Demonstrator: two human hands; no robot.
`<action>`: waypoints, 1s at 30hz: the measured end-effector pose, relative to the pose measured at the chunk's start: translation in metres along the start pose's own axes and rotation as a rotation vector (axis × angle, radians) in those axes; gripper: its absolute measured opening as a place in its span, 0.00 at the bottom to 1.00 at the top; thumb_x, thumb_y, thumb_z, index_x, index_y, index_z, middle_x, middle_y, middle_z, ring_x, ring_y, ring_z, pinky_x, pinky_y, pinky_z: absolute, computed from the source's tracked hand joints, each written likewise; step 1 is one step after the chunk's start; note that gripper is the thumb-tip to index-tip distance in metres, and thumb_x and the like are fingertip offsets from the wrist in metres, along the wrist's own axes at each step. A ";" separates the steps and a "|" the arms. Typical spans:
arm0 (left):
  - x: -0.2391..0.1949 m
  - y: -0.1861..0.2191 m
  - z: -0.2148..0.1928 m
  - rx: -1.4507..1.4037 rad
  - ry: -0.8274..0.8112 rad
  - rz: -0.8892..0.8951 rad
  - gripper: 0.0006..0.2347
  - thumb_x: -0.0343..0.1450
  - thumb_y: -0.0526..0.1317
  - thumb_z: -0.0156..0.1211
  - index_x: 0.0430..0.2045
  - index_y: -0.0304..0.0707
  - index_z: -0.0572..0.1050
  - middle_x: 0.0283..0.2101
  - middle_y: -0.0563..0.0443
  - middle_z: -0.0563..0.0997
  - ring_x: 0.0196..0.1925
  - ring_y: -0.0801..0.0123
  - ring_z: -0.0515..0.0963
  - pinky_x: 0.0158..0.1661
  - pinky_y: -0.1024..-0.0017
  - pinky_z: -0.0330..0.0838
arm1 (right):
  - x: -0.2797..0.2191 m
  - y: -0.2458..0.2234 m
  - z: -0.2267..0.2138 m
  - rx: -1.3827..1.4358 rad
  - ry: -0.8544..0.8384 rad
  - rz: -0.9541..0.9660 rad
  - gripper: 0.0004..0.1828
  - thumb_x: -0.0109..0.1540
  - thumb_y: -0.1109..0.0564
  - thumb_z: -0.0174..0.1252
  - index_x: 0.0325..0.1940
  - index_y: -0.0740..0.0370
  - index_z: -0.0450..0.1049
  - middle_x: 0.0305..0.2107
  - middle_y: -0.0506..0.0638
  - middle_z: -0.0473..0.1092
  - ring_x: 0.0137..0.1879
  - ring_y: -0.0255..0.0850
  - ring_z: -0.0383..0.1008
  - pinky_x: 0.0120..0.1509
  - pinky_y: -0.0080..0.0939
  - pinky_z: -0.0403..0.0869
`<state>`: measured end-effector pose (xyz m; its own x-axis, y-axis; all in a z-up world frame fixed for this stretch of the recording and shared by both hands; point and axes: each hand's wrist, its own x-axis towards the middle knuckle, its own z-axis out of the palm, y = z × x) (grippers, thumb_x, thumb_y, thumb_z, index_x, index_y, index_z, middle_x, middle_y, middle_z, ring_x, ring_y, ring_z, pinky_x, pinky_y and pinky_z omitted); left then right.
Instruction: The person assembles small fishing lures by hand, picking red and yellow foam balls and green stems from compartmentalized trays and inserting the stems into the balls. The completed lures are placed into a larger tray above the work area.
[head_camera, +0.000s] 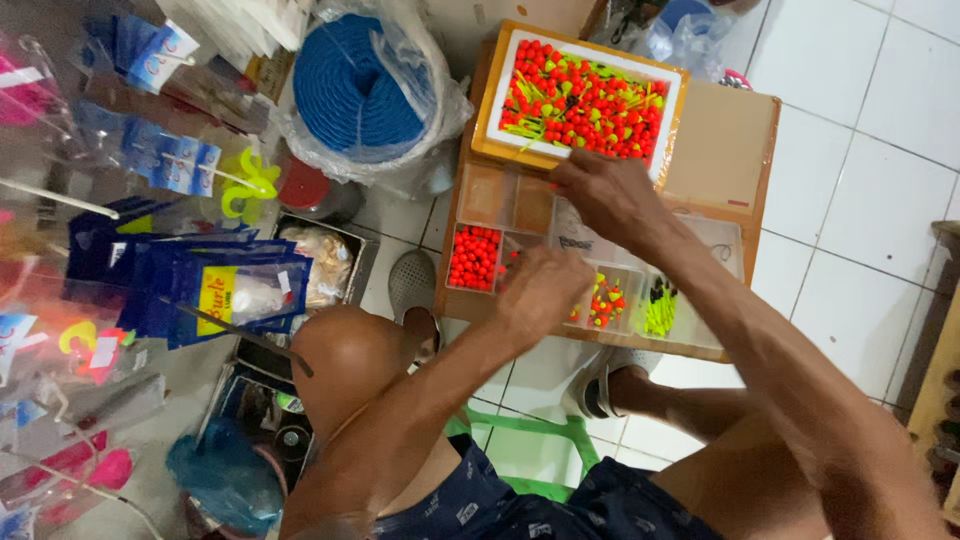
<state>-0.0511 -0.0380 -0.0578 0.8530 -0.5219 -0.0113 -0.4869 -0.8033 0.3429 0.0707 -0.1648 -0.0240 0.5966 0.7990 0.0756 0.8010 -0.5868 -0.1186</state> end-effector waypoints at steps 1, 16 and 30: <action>0.001 -0.005 -0.002 -0.005 -0.003 0.001 0.05 0.63 0.32 0.64 0.17 0.47 0.80 0.20 0.49 0.81 0.26 0.57 0.84 0.21 0.61 0.73 | -0.011 0.001 -0.011 0.002 -0.005 0.002 0.03 0.69 0.55 0.57 0.40 0.52 0.73 0.33 0.47 0.65 0.35 0.48 0.74 0.31 0.49 0.70; -0.001 -0.025 0.001 0.119 -0.026 -0.143 0.10 0.63 0.30 0.60 0.16 0.52 0.81 0.16 0.53 0.80 0.24 0.63 0.84 0.19 0.65 0.73 | -0.076 -0.045 -0.062 1.392 -0.156 0.547 0.11 0.67 0.54 0.59 0.45 0.64 0.78 0.24 0.46 0.68 0.32 0.33 0.71 0.36 0.30 0.70; -0.049 0.120 0.049 -0.062 -0.164 0.397 0.08 0.64 0.27 0.61 0.16 0.42 0.78 0.18 0.50 0.78 0.22 0.59 0.79 0.19 0.56 0.71 | -0.010 -0.074 -0.030 0.479 -0.211 0.013 0.05 0.66 0.56 0.56 0.46 0.57 0.73 0.34 0.54 0.72 0.39 0.58 0.78 0.43 0.59 0.77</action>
<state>-0.1608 -0.1224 -0.0621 0.5581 -0.8296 -0.0146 -0.7548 -0.5150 0.4063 0.0068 -0.1330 0.0140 0.5436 0.8302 -0.1239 0.6516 -0.5104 -0.5612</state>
